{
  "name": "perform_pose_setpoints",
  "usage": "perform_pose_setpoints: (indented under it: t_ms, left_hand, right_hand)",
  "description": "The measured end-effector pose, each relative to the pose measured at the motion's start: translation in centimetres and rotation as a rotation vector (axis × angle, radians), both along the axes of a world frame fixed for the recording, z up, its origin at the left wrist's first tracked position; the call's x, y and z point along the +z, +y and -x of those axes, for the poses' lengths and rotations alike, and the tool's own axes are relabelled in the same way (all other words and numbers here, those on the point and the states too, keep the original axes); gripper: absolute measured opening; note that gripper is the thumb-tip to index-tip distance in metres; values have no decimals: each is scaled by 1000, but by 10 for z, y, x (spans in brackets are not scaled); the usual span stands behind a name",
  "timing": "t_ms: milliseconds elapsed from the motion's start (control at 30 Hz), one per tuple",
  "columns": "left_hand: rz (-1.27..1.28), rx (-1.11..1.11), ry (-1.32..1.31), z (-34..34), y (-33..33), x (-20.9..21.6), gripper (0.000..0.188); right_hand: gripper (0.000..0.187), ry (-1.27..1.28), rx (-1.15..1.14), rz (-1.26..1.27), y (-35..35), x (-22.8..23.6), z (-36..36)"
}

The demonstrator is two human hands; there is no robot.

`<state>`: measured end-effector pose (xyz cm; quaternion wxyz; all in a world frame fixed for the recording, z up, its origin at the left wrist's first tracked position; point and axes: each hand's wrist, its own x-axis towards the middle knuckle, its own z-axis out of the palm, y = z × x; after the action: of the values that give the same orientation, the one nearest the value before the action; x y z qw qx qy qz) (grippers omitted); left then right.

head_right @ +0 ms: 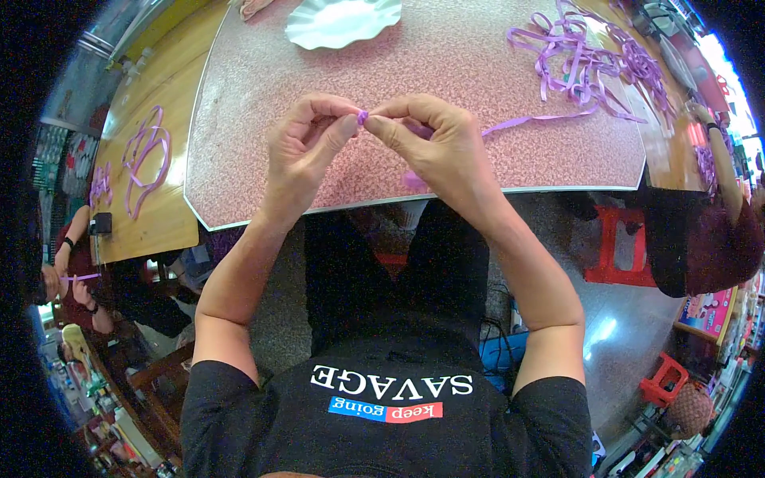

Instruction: Tying small knots or loops into purple plastic ribbons.

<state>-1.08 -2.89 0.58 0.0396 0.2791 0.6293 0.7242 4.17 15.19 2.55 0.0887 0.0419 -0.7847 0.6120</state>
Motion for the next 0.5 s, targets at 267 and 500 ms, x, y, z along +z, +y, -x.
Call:
perform_pose_setpoints:
  t_ms: [267,500]
  left_hand:
    - [72,72,255,4,6,-10,9]
    - [4,107,162,-3,7,-11,9]
  right_hand:
    - [19,-262,78,117,0,12,1]
    - [19,-130,52,40,-3,5,4]
